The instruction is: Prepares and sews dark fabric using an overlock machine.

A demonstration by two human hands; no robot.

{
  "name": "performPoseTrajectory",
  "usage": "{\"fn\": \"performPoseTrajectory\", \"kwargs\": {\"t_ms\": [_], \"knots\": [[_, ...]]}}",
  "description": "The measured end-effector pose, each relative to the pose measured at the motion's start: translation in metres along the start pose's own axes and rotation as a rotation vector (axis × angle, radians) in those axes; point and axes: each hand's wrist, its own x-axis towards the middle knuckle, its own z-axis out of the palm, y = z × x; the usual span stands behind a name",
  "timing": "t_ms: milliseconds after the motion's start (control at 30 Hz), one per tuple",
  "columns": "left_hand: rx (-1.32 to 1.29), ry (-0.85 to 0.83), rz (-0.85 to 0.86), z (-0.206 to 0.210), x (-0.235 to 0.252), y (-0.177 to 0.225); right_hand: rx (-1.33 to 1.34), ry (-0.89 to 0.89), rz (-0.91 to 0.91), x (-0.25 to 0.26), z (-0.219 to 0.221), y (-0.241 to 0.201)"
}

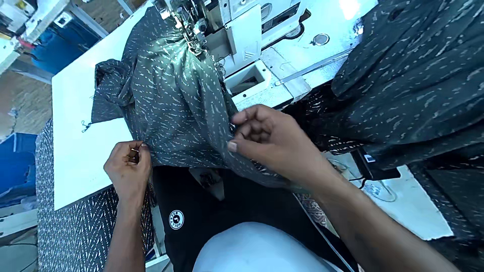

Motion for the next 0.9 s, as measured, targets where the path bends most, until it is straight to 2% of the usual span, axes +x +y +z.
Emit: {"fn": "performPoseTrajectory", "kwargs": {"t_ms": [67,167,300,367,500,533,600,700,767,833,900], "knots": [[0.002,0.015,-0.012,0.001,0.003,0.000,-0.191,0.016,0.013,0.014,0.003,0.019],[-0.009,0.035,-0.028,0.000,0.002,-0.003,-0.543,0.186,-0.170,0.010,0.011,0.037],[-0.015,-0.005,-0.012,0.001,0.001,-0.008,-0.672,0.167,-0.329,0.020,0.020,0.026],[-0.011,0.003,0.005,0.002,0.004,-0.006,-0.796,0.166,-0.303,0.035,0.024,0.017],[0.001,0.075,0.032,-0.010,0.004,-0.008,-1.007,0.176,-0.130,0.049,0.007,0.010],[0.004,0.098,0.040,-0.017,0.005,-0.011,-0.968,0.169,-0.127,0.046,-0.001,0.011],[0.042,0.134,0.068,-0.029,0.012,-0.018,-0.715,0.139,-0.143,0.042,-0.015,0.013],[0.085,0.211,0.144,-0.042,0.032,-0.027,-0.232,0.057,-0.012,0.033,-0.019,0.012],[0.099,0.260,0.186,-0.052,0.048,-0.028,-0.010,0.043,0.049,0.024,-0.019,0.012],[0.134,0.290,0.192,-0.060,0.060,-0.028,0.067,0.099,0.051,0.016,-0.018,0.018],[0.160,0.277,0.190,-0.062,0.068,-0.031,0.027,0.158,0.008,0.014,-0.018,0.026]]}}
